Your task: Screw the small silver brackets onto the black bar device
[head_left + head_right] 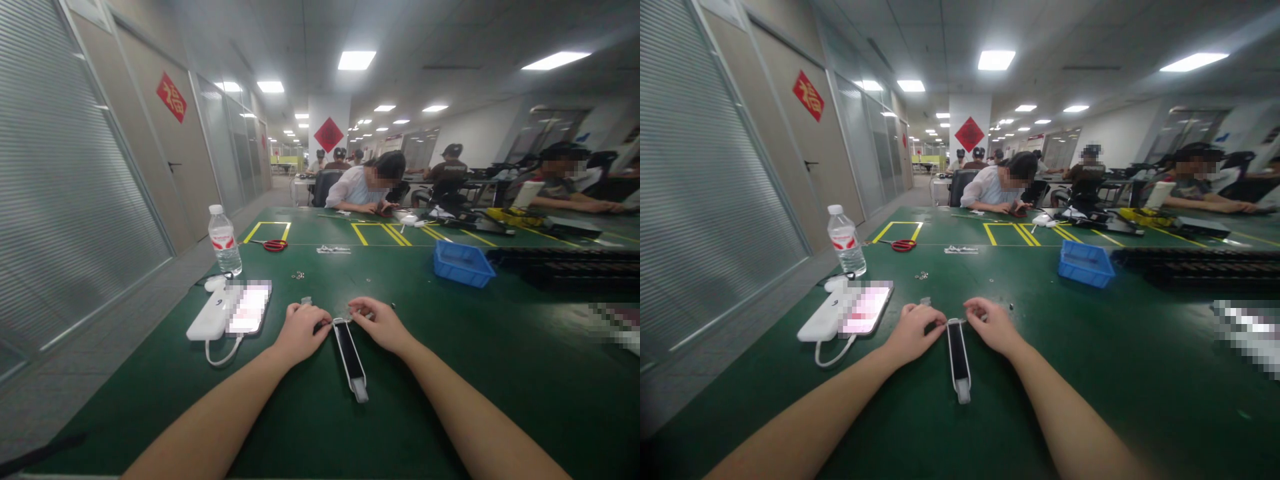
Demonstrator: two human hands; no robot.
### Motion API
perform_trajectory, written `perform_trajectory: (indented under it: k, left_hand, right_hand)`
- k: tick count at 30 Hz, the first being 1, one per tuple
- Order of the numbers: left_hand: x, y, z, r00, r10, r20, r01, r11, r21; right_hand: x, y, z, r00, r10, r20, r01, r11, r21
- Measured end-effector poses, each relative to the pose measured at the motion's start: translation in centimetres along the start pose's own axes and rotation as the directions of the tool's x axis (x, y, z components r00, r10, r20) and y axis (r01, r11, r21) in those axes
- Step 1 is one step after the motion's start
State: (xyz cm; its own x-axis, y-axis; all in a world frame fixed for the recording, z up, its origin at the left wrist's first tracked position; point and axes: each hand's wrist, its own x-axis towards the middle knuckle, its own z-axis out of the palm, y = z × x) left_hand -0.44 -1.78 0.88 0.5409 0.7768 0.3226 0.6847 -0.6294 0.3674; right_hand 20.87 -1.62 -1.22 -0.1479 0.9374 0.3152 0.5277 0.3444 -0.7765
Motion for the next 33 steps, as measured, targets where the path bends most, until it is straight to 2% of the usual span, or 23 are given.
perform_trajectory:
  k: [4, 7, 12, 15, 23, 27, 33]
  left_hand:
    - [0.0, -0.1, 0.0, 1.000, 0.005, 0.000, -0.005, 1.000, -0.010]
    - [0.0, 0.0, 0.0, 1.000, 0.001, -0.003, -0.001, 1.000, -0.012]
    - [-0.1, 0.0, 0.0, 1.000, -0.014, 0.010, 0.014, 1.000, -0.010]
    - [-0.1, 0.0, 0.0, 1.000, -0.013, 0.017, 0.013, 1.000, -0.007]
    - [-0.2, 0.1, -0.1, 1.000, -0.020, 0.006, 0.021, 1.000, -0.018]
    - [-0.1, 0.2, -0.2, 1.000, -0.022, 0.008, 0.022, 0.999, -0.023]
    - [-0.1, 0.3, -0.4, 0.999, -0.030, 0.021, 0.030, 0.999, -0.020]
  right_hand:
    - [0.5, 1.5, -1.0, 0.971, -0.060, -0.230, 0.021, 0.985, -0.169]
    - [1.0, 3.0, -1.5, 0.952, -0.090, -0.294, -0.004, 0.952, -0.306]
    - [1.7, 4.0, -0.9, 0.981, 0.078, -0.179, -0.153, 0.875, -0.459]
    - [2.0, 3.6, -0.6, 0.985, 0.135, -0.111, -0.175, 0.791, -0.587]
    - [3.2, 2.9, -0.9, 0.979, 0.170, -0.116, -0.202, 0.673, -0.711]
    - [3.9, 3.2, -0.9, 0.973, 0.206, -0.104, -0.217, 0.662, -0.717]
    - [4.3, 3.3, -0.9, 0.961, 0.268, -0.073, -0.247, 0.699, -0.671]
